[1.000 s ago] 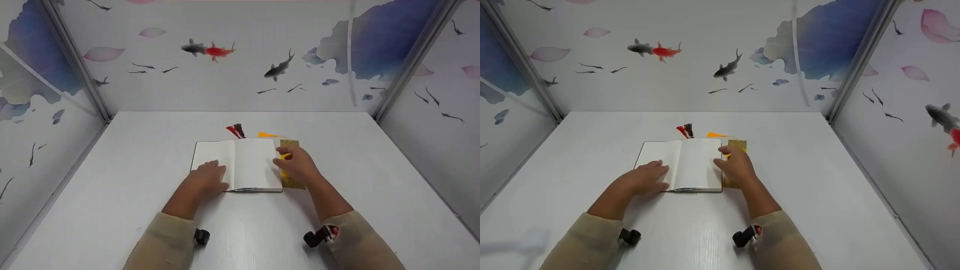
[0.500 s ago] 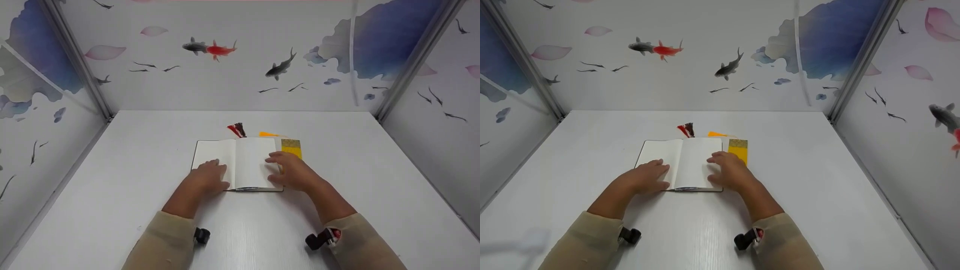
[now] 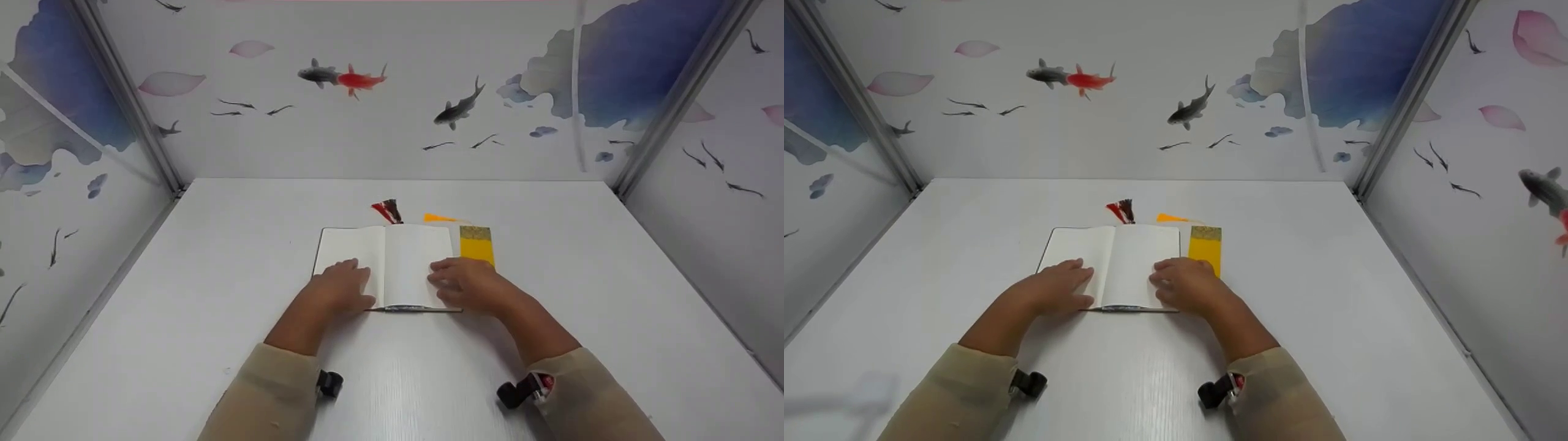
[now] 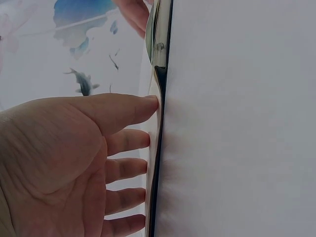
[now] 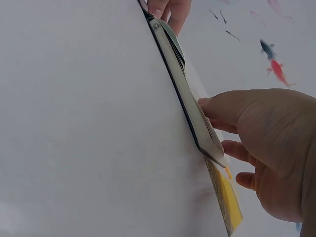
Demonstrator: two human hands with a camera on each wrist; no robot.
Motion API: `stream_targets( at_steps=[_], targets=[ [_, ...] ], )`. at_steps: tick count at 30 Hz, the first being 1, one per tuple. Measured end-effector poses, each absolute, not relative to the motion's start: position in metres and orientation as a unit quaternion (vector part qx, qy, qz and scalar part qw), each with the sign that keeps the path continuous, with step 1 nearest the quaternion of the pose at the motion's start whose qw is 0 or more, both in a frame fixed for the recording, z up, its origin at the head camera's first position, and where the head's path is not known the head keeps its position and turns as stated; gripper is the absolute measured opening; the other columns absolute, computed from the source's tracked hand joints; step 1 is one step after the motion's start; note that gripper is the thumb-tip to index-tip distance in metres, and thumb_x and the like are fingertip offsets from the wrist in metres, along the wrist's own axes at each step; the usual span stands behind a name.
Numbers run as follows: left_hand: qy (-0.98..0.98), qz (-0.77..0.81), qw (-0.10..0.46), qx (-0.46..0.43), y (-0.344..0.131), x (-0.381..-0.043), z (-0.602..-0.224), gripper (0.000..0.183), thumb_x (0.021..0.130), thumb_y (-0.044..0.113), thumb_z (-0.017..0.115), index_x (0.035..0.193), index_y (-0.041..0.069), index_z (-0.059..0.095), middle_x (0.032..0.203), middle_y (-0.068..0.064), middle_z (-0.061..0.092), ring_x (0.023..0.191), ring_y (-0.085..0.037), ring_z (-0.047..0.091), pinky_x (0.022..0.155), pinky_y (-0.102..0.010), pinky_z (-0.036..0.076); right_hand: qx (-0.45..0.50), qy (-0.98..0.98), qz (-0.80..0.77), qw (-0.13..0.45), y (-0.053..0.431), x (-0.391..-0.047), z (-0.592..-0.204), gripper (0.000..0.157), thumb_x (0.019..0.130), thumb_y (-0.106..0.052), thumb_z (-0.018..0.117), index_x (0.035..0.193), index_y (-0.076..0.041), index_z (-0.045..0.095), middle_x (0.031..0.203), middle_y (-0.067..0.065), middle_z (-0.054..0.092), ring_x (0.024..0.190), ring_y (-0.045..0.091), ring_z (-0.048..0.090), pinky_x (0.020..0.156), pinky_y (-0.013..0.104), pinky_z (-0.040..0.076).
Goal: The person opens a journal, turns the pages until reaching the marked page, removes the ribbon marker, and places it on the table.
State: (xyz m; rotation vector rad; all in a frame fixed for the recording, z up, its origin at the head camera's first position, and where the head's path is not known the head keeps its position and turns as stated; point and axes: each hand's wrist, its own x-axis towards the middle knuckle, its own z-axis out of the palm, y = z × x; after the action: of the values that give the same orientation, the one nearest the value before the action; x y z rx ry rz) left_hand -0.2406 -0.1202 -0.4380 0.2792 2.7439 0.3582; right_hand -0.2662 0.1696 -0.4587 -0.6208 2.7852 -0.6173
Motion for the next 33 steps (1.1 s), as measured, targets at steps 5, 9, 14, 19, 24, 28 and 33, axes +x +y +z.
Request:
stream_targets(
  at_steps=[5,9,14,19,24,28,33],
  targets=[
    [0.97,0.125,0.184,0.096,-0.12,-0.24,-0.437,0.073,0.106,0.04,0.063,0.168,0.014,0.036,0.179,-0.015,0.026,0.167,-0.038,0.023,0.132,-0.064,0.025,-0.211,0.949,-0.208,0.105,0.172,-0.265,-0.457,0.036,0.099,-0.032,0.077,0.135,-0.029,0.076,0.153,-0.012,0.064,0.15,0.022,0.053,0.129,0.052,0.037],
    [0.97,0.128,0.183,0.094,-0.12,-0.24,-0.437,0.073,0.106,0.04,0.063,0.168,0.014,0.036,0.179,-0.015,0.025,0.167,-0.038,0.022,0.133,-0.064,0.025,-0.208,0.952,-0.196,0.108,0.174,-0.264,-0.454,0.042,0.09,-0.041,0.086,0.131,-0.033,0.078,0.152,-0.014,0.064,0.148,0.02,0.053,0.128,0.054,0.034],
    [0.97,0.129,0.184,0.095,-0.12,-0.241,-0.436,0.073,0.106,0.041,0.062,0.168,0.014,0.036,0.179,-0.015,0.025,0.167,-0.038,0.022,0.133,-0.064,0.024,-0.206,0.953,-0.191,0.116,0.176,-0.264,-0.451,0.05,0.08,-0.048,0.094,0.126,-0.038,0.08,0.148,-0.017,0.066,0.143,0.019,0.056,0.126,0.052,0.036],
    [0.969,0.133,0.184,0.094,-0.12,-0.24,-0.436,0.073,0.106,0.041,0.062,0.168,0.014,0.036,0.179,-0.015,0.025,0.168,-0.038,0.021,0.133,-0.064,0.023,-0.199,0.951,-0.198,0.128,0.177,-0.265,-0.45,0.029,0.087,-0.042,0.089,0.116,-0.041,0.083,0.141,-0.019,0.07,0.13,0.017,0.066,0.113,0.044,0.052],
    [0.97,0.132,0.183,0.094,-0.119,-0.24,-0.438,0.073,0.106,0.041,0.062,0.168,0.014,0.037,0.179,-0.014,0.025,0.167,-0.037,0.022,0.133,-0.064,0.024,-0.198,0.952,-0.201,0.121,0.178,-0.264,-0.448,0.02,0.099,-0.034,0.077,0.118,-0.033,0.084,0.135,-0.013,0.075,0.13,0.018,0.068,0.112,0.046,0.056],
    [0.971,0.129,0.176,0.098,-0.119,-0.242,-0.441,0.073,0.105,0.047,0.061,0.167,0.013,0.04,0.178,-0.014,0.029,0.166,-0.038,0.025,0.132,-0.064,0.027,-0.22,0.952,-0.197,0.084,0.178,-0.262,-0.442,0.019,0.102,-0.03,0.073,0.117,-0.026,0.084,0.119,-0.008,0.081,0.111,0.016,0.071,0.102,0.043,0.06],
    [0.971,0.133,0.173,0.096,-0.118,-0.243,-0.441,0.079,0.102,0.058,0.058,0.165,0.014,0.042,0.177,-0.014,0.031,0.165,-0.038,0.027,0.132,-0.063,0.028,-0.267,0.945,-0.185,0.037,0.179,-0.259,-0.43,0.013,0.102,-0.026,0.075,0.11,-0.025,0.085,0.11,-0.008,0.082,0.103,0.013,0.072,0.097,0.041,0.062]
  ],
)
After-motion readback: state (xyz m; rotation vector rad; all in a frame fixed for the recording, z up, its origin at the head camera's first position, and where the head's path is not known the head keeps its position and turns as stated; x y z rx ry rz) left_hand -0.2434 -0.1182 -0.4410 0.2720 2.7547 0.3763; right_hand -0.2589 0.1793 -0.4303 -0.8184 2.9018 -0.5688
